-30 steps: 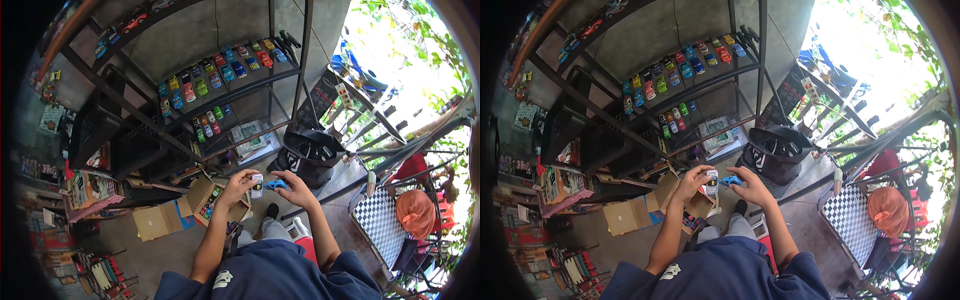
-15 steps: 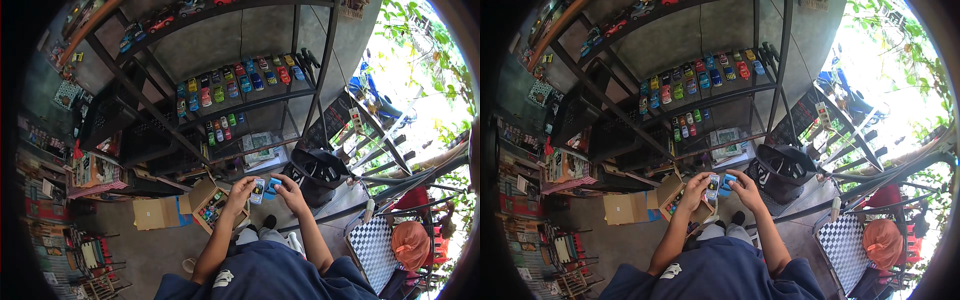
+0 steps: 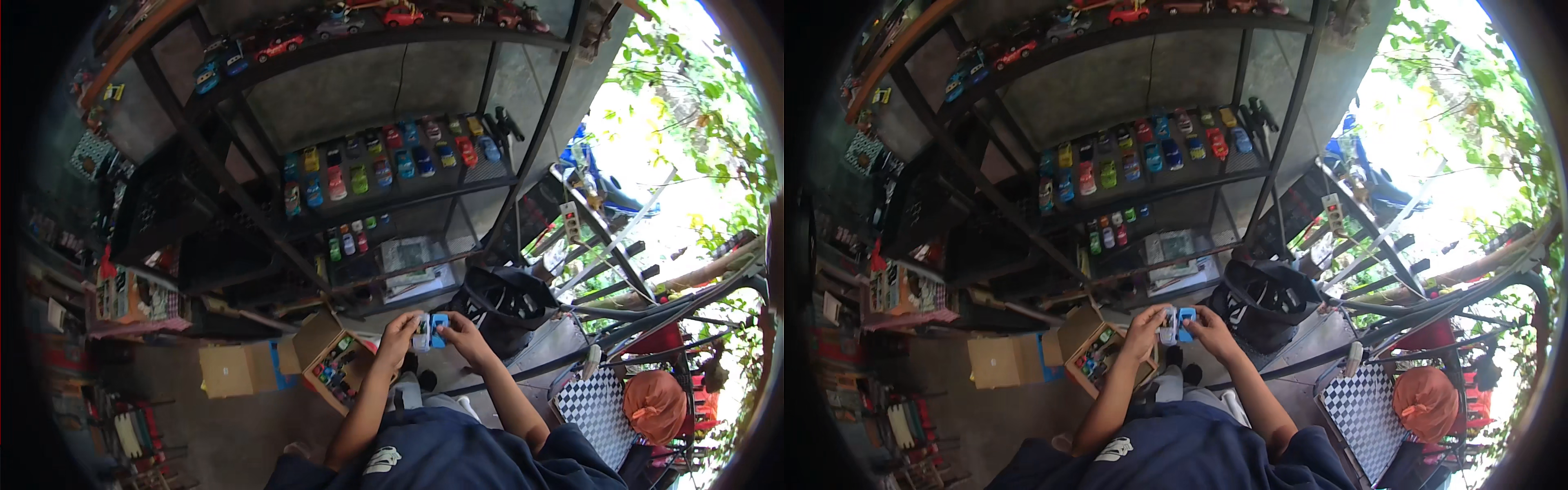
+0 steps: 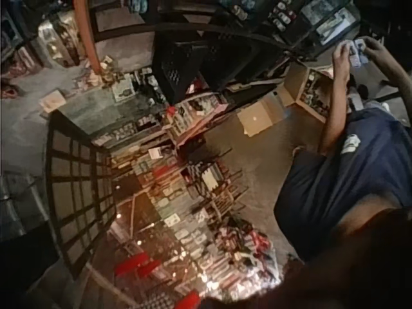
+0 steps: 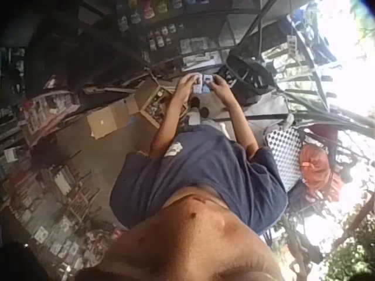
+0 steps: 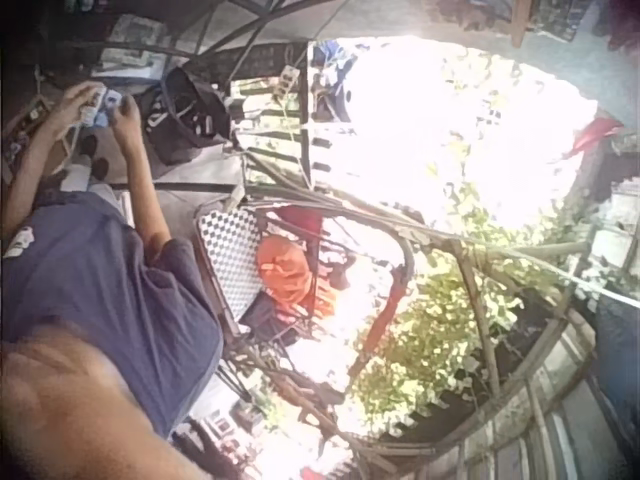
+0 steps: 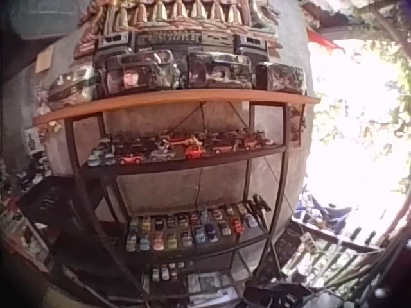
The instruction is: Organizing and arranging toy cars on a shelf.
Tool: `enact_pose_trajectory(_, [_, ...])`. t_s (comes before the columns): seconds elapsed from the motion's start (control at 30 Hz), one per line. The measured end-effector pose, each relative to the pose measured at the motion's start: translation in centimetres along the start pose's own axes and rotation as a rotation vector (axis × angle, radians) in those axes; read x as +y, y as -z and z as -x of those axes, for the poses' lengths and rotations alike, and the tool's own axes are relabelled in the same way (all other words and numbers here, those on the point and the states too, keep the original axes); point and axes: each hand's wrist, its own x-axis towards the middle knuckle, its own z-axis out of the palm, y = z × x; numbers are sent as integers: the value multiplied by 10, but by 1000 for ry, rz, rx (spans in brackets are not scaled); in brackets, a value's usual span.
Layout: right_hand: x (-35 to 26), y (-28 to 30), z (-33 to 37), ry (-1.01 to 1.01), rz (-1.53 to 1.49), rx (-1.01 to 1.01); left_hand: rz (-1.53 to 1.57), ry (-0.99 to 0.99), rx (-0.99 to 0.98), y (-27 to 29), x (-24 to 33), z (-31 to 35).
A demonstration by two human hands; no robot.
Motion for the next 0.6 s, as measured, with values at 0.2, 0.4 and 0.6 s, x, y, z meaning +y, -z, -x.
enact_pose_trajectory(0.2, [-8,-4,1,-23,25,-10,93,49,26,1,0,-5])
enact_pose_trajectory(0.4, [-25,2,-6,38,100,31,104,-48,-4,-6,11,-20])
enact_pose_trajectory(0.6, [-16,20,-35,80,-1,2,118,-120,146,-20,10,-38])
